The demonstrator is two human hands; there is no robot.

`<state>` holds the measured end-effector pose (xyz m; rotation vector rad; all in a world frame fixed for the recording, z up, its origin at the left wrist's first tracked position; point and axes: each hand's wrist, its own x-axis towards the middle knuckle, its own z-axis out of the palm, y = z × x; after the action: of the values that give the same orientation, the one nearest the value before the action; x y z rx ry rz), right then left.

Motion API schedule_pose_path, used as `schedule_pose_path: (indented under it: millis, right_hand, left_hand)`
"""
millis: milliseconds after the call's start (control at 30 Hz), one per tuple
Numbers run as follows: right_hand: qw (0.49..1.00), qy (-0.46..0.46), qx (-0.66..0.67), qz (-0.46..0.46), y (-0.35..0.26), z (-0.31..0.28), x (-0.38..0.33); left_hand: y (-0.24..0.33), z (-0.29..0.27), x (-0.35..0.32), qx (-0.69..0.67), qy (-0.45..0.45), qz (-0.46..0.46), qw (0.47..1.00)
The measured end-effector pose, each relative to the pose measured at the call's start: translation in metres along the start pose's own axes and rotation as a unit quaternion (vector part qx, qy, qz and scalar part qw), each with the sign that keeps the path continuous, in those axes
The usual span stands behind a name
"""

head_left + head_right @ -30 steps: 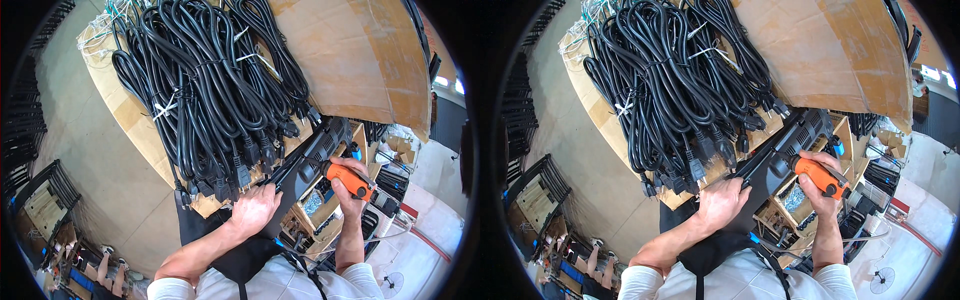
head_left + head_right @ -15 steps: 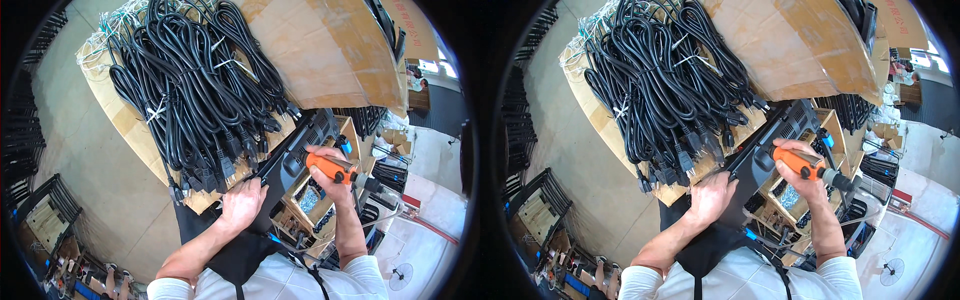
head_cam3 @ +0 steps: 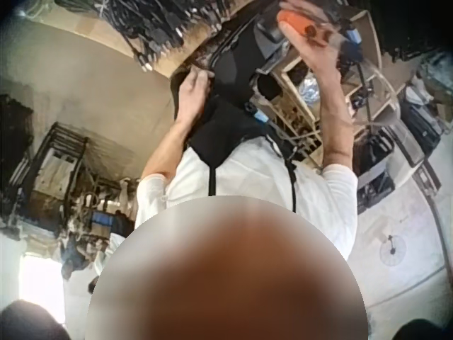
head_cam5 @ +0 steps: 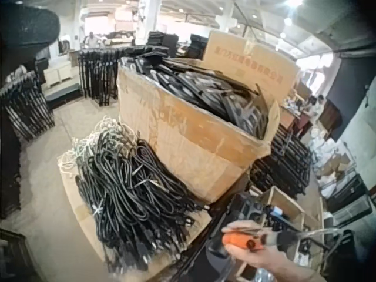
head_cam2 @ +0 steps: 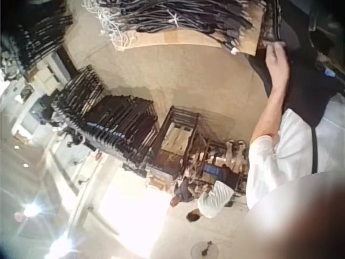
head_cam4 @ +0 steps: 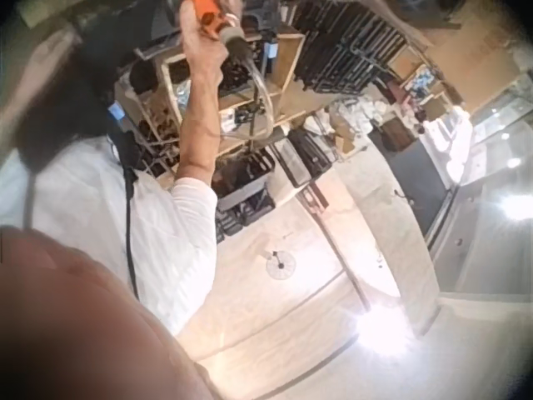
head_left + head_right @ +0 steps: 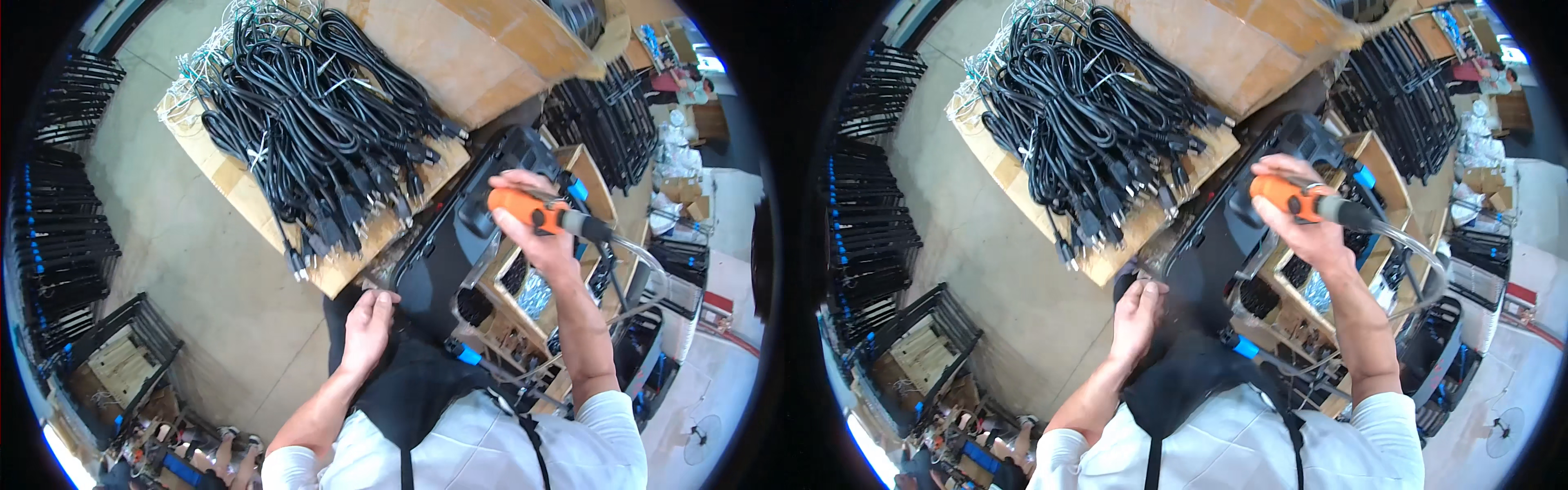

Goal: Assemble components of a sports equipment frame using an electric screwdriver and hand tools.

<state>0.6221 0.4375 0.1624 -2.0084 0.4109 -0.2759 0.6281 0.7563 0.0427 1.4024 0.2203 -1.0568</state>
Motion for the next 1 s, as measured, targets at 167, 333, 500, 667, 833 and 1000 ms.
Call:
schedule_pose_path:
  millis: [167, 333, 500, 667, 833, 1000]
  right_hand:
    - [0.984, 0.058, 0.169, 0.016, -0.024, -0.017, -0.069]
    - [0.969, 0.078, 0.234, 0.024, -0.018, -0.015, -0.155]
    - [0.952, 0.134, 0.268, 0.054, -0.017, -0.009, -0.219]
    - [0.945, 0.204, 0.240, 0.085, -0.029, 0.002, -0.273]
    - [0.920, 0.294, 0.237, 0.102, -0.042, 0.044, -0.315]
    - [0.909, 0.347, 0.193, 0.126, -0.060, 0.096, -0.332]
  left_hand:
    - [0.010, 0.019, -0.039, -0.268, -0.142, -0.126, 0.944]
    - [-0.011, 0.045, -0.051, -0.249, -0.220, -0.135, 0.934]
    - [-0.037, 0.053, -0.058, -0.166, -0.259, -0.141, 0.941]
    - [-0.028, 0.062, -0.066, -0.086, -0.260, -0.185, 0.944]
    - [-0.022, 0.049, -0.054, 0.028, -0.326, -0.178, 0.928]
    - [-0.027, 0.029, -0.042, -0.023, -0.314, -0.266, 0.911]
